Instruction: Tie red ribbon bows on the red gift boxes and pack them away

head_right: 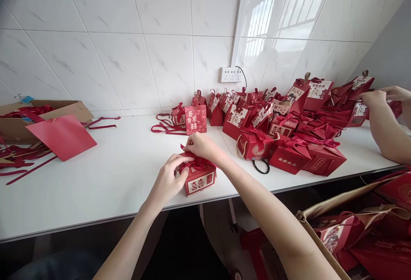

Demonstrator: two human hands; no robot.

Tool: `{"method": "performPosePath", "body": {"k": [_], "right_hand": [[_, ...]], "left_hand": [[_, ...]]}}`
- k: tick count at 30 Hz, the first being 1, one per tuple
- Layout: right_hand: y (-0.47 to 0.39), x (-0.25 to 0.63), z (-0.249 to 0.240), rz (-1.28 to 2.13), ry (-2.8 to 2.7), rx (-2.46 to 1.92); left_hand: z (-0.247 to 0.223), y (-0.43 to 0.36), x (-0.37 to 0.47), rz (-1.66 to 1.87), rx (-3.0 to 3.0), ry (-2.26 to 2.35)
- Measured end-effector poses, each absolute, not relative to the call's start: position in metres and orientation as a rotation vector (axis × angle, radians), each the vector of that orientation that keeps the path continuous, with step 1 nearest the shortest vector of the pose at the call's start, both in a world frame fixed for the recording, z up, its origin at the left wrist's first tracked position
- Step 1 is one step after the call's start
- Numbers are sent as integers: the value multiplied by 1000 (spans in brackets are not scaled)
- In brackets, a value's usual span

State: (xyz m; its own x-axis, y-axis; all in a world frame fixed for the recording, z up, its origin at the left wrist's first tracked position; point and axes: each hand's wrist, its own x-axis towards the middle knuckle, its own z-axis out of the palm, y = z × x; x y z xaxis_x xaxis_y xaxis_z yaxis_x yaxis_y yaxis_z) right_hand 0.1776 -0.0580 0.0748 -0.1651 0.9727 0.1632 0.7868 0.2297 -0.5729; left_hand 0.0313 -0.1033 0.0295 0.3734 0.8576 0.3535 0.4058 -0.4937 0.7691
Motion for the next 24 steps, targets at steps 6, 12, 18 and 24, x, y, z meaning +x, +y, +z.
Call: {"method": "performPosePath", "body": {"k": [6,12,18,24], "right_hand": [[-111,199,71,353,-1936,-1452],[-143,211,48,237,-2051,-1406],[-131,218,46,382,-2022,-1366],[-122,226,44,451,-1946,-1412]], "left_hand": [[29,-104,31,1088,1949,1122],[28,-106,27,1050,1795,1241],[26,-101,21,996,1584,1146],[20,-93,18,970,1355,1015]]}}
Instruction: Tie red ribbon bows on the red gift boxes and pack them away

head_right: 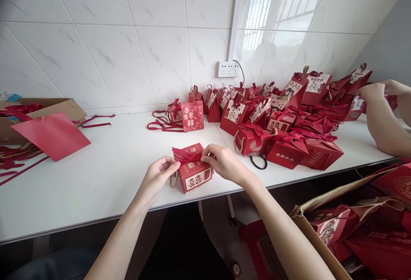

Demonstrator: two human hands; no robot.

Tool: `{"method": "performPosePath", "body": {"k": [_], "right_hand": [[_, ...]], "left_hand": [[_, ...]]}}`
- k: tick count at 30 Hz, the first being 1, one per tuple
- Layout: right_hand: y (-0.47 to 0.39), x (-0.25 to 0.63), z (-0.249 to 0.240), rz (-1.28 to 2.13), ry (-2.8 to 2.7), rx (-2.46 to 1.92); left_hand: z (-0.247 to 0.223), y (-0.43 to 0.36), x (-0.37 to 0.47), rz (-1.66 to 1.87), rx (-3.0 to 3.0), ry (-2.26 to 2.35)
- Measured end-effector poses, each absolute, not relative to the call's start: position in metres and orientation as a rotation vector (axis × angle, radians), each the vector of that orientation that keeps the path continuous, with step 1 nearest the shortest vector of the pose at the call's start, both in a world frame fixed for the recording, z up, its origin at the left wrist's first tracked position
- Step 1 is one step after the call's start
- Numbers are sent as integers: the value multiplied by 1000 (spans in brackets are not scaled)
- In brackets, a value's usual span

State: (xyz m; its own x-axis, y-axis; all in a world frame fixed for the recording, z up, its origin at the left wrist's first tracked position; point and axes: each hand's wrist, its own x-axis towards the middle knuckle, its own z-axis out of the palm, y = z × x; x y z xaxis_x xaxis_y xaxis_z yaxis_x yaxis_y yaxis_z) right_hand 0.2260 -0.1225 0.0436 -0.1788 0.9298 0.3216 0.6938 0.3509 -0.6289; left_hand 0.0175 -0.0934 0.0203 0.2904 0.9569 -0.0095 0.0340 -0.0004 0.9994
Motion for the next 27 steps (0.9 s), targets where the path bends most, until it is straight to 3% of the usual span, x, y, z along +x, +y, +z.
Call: {"method": "performPosePath", "body": {"k": [5,18,27], "right_hand": [[-121,231,37,240,-1979,-1371],[-138,216,47,86,-2056,-1493],[-129,225,40,219,-2025,-1387]], "left_hand": [[16,-90,14,1015,1268,950],[13,-90,13,958,1241,954],[9,-87,8,895,1208,818]]}}
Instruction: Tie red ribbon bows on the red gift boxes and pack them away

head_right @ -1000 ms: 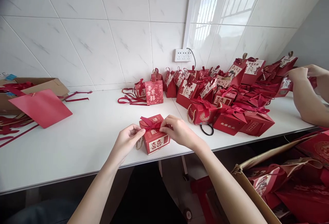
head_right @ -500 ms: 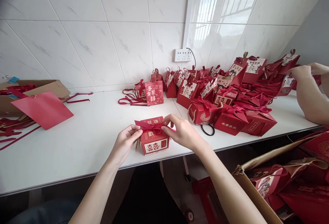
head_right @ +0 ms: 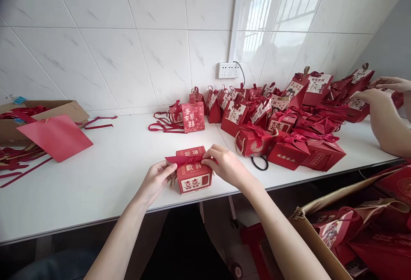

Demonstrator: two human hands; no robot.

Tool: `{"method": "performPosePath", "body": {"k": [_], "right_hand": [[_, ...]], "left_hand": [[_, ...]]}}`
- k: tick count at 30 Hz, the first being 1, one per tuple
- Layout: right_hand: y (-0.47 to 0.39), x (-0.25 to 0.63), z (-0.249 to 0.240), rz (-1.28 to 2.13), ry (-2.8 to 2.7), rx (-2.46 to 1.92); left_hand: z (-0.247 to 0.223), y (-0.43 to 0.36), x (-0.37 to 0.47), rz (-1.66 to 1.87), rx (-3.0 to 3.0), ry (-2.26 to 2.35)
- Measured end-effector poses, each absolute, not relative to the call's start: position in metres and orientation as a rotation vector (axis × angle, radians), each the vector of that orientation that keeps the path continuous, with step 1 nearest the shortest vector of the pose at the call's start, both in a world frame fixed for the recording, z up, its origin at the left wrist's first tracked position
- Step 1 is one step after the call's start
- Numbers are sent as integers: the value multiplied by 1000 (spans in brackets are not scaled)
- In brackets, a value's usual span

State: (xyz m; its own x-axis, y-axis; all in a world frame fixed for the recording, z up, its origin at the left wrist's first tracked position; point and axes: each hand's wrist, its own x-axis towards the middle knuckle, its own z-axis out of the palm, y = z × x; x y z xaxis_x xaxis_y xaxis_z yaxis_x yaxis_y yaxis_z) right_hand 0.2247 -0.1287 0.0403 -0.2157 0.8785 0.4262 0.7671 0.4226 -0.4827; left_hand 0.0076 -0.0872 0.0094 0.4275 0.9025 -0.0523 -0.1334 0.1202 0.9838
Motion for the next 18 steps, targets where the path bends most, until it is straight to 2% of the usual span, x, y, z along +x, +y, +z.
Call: {"method": "performPosePath", "body": {"k": [11,18], "right_hand": [[-124,240,37,94,-2086,-1322],[-127,256,62,369,-2031,-1356]], "left_hand": [[2,-87,8,898,1176,788],[8,-87,11,872,1199,780]]}}
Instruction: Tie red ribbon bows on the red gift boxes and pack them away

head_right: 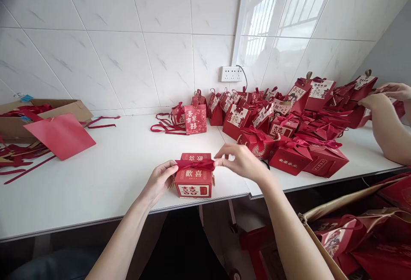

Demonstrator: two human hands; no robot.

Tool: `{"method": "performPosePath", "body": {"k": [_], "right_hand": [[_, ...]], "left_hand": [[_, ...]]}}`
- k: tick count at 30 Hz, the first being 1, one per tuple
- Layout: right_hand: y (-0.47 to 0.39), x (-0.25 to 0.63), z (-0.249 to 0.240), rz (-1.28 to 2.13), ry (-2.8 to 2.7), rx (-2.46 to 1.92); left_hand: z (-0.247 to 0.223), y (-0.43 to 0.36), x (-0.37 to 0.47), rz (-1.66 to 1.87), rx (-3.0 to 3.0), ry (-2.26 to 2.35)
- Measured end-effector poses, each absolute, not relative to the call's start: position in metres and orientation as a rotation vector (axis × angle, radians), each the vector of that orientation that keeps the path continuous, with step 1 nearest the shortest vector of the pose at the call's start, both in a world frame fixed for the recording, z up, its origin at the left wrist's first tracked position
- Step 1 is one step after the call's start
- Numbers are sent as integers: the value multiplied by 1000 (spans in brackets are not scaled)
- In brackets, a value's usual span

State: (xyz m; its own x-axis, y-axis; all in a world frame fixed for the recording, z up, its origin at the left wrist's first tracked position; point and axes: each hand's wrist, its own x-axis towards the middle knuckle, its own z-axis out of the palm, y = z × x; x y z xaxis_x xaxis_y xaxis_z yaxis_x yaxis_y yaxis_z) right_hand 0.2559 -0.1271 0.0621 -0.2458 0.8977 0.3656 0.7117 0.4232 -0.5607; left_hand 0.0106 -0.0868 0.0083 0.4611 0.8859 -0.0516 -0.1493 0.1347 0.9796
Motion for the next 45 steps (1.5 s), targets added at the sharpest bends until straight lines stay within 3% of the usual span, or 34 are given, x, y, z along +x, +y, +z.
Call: {"method": "performPosePath", "body": {"k": [4,8,14,25,31,37,45], "right_hand": [[-108,229,87,242,-2059,-1357],[-82,195,93,472,-2434,-1409],[-76,191,89,653,-2550,-1377],[-81,189,63,336,-2203,-1528],[-138,207,75,224,-1806,-1616],[-187,204,53,250,-1707,-1877],[-174,191,46,280,-1642,-1796]], "left_hand": [[17,-89,11,776,1336,820],[21,-94,10,809,1452,880],[24,-106,8,852,1606,1018],[31,-110,11,830,1622,1024],[34,-107,10,828,1634,1038],[37,-102,17,770,1748,1208],[31,-101,18,775,1747,1219]]}}
